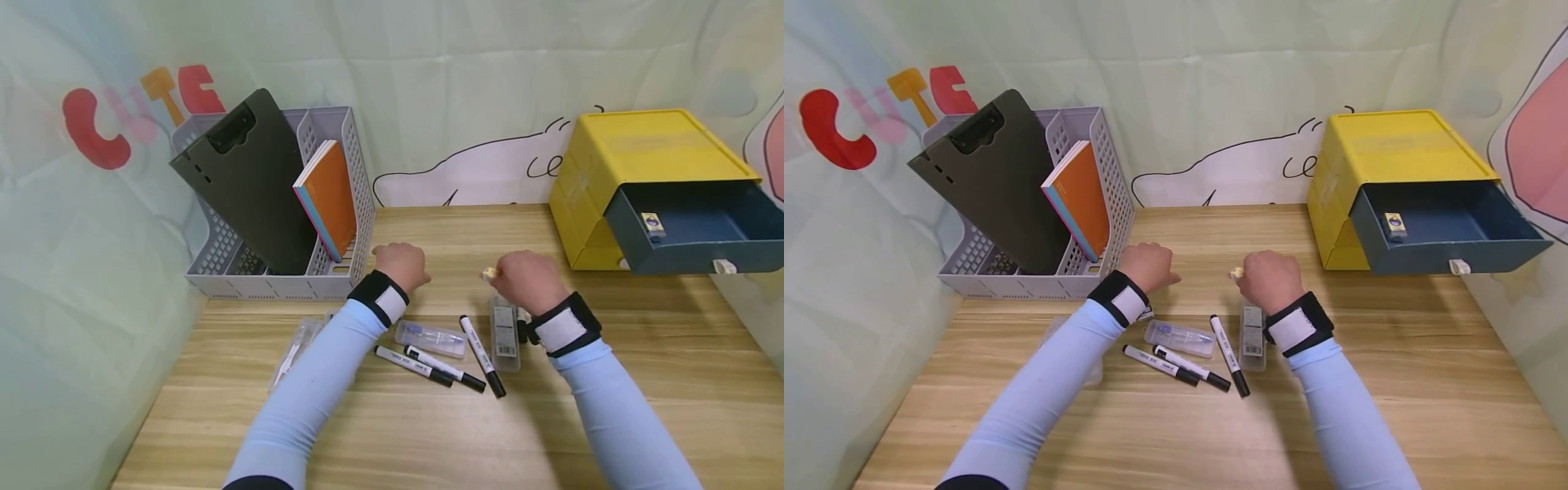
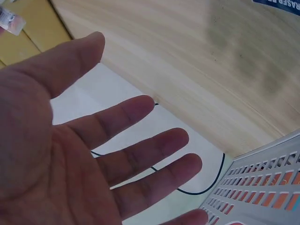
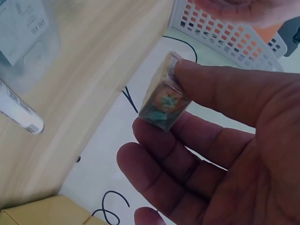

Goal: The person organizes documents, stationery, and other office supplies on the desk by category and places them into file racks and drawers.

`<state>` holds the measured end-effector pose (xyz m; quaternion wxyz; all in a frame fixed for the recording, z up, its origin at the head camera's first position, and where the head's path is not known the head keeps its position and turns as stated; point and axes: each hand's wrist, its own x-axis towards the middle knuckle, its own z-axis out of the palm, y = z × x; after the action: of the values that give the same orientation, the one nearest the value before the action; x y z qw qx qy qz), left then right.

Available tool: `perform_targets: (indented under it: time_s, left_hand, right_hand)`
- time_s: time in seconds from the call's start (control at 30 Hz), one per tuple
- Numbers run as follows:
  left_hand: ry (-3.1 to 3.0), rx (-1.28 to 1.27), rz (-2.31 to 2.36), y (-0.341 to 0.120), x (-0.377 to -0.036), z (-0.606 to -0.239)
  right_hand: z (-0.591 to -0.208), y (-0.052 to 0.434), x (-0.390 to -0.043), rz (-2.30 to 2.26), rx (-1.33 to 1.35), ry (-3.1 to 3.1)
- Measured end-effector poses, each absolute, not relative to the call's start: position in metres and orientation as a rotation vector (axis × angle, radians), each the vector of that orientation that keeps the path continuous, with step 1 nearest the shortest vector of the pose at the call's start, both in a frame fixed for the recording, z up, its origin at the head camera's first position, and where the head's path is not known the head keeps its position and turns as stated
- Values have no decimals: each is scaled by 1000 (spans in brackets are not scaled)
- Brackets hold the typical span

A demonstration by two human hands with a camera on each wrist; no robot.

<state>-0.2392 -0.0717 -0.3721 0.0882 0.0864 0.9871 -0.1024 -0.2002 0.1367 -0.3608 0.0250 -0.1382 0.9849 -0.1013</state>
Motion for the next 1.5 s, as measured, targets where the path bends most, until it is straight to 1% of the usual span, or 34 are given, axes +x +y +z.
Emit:
perform_targets:
  time_s: [0.27,0.73,0.97,1.27,1.5]
  left_hand:
    - [2969,227,-253,-76,-241,-367]
    - [3023,241,-255,-78,-239,-367]
    - [3006,238,-253,-78,-242,-369]
    - [2929,202,-181,-79,-242,-367]
    - [2908,202,-182,-80,-240,-366]
  right_hand:
    - [-343,149,-199,-245,-400,3123]
    - [-300,180,-195,-297,-292,3304]
    - [-285,197,-196,-307,-246,3355]
    - [-269,226,-198,-330,-92,3375]
    - [-255,262,-198,-303,162,3335]
